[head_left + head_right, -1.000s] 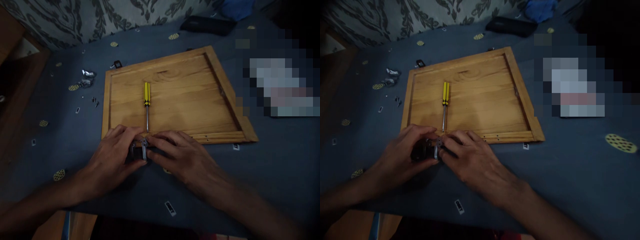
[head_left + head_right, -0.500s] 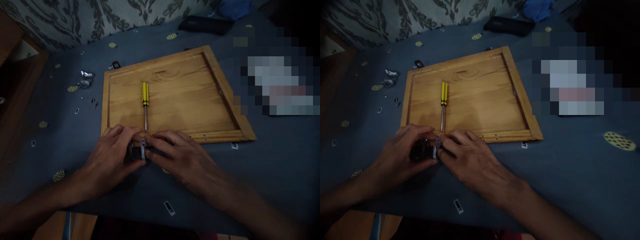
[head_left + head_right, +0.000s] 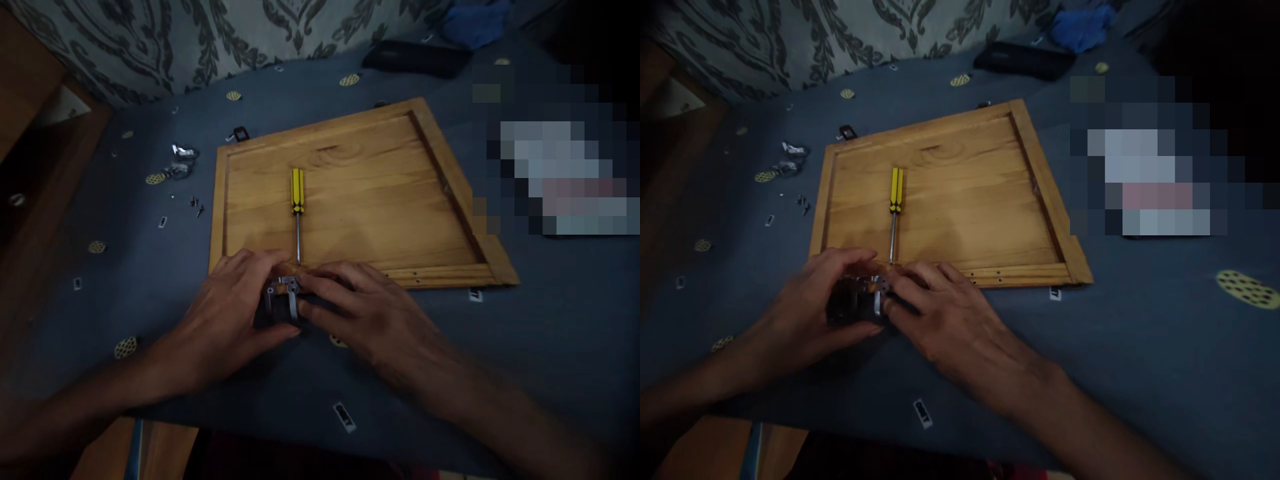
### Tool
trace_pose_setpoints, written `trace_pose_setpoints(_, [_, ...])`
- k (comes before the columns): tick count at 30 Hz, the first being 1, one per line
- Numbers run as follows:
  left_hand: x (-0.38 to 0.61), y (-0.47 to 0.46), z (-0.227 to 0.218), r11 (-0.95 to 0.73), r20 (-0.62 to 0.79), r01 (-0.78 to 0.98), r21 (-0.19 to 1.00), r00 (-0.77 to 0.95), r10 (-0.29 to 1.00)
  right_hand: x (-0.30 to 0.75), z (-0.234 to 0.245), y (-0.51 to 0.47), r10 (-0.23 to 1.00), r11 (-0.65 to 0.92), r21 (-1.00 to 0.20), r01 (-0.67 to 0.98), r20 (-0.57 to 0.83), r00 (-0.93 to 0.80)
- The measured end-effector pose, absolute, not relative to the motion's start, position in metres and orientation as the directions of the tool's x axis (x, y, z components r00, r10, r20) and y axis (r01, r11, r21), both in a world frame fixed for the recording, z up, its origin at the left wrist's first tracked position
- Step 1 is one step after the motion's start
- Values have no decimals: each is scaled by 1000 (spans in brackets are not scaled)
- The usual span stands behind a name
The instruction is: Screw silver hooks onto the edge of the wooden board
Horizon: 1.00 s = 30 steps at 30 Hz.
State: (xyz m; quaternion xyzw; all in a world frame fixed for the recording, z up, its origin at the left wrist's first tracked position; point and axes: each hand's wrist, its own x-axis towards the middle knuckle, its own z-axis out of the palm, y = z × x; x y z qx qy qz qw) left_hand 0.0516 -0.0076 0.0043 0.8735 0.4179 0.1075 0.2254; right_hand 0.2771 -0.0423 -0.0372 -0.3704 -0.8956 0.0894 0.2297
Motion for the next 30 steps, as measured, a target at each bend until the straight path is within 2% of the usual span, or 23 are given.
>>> trace_pose_setpoints(6, [52,-9,3,-574,30,670,471,638,770,278,-37,-41,687,726,-334,601,362,-630])
trace_pose_setpoints(16, [54,-8,1,-576,17,684,447,637,770,280,-38,-42,684,728,-334,599,307,-661])
trace_pose_setpoints(30, [53,-7,0,-578,47,684,444,627,778,274,-35,-39,673,735,-263,625,396,-624])
